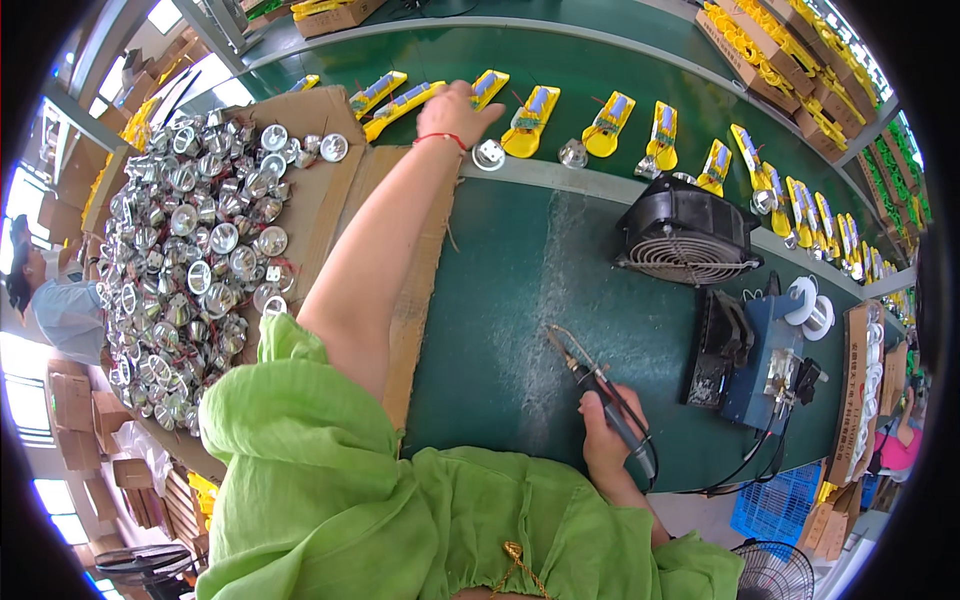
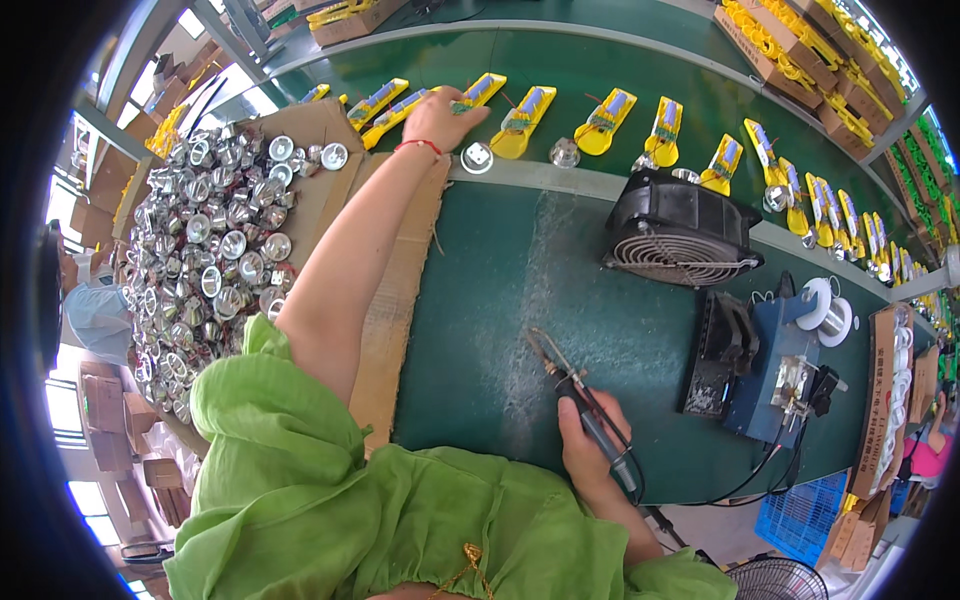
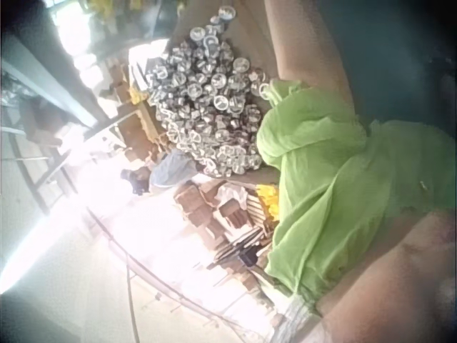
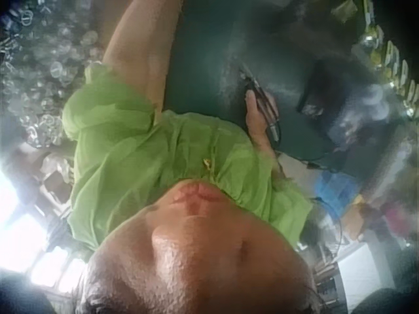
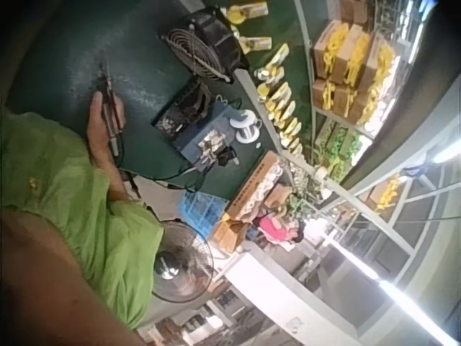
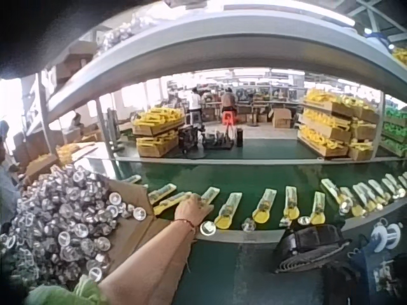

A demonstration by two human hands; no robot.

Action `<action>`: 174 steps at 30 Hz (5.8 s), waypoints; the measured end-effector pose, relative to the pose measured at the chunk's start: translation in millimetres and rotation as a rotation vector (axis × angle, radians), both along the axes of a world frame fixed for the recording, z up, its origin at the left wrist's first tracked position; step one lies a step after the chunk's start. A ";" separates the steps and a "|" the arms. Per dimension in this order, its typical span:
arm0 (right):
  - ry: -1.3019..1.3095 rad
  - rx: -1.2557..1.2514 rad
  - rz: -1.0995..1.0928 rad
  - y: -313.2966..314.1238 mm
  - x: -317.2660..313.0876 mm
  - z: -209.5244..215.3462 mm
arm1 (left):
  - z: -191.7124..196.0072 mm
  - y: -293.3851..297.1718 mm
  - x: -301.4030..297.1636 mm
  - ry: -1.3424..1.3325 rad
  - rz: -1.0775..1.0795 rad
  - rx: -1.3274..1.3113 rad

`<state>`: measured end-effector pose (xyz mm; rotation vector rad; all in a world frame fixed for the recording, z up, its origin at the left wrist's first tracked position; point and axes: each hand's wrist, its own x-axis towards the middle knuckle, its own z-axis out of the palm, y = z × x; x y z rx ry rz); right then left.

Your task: The person solders wires and circuit boards onto flashlight housings using a soldering iron, connects reflector cups, and places the assembled flashlights onto the conveyor belt.

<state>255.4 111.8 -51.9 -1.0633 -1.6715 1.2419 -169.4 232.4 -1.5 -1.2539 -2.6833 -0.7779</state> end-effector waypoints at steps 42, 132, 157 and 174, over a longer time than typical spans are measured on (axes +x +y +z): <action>0.070 0.272 0.288 -16.6 -46.8 38.6 | -7.0 -256.4 162.8 -0.598 -0.066 0.175; 0.049 -0.034 0.019 3.5 -22.6 -1.1 | 19.4 -83.6 36.2 -0.340 -0.187 0.006; 0.122 -0.049 0.092 0.2 -25.3 4.4 | 11.8 -259.8 133.3 0.130 -0.049 0.290; 0.066 0.160 0.216 -9.4 -20.7 30.2 | 11.6 -269.3 140.1 -0.650 -0.162 0.269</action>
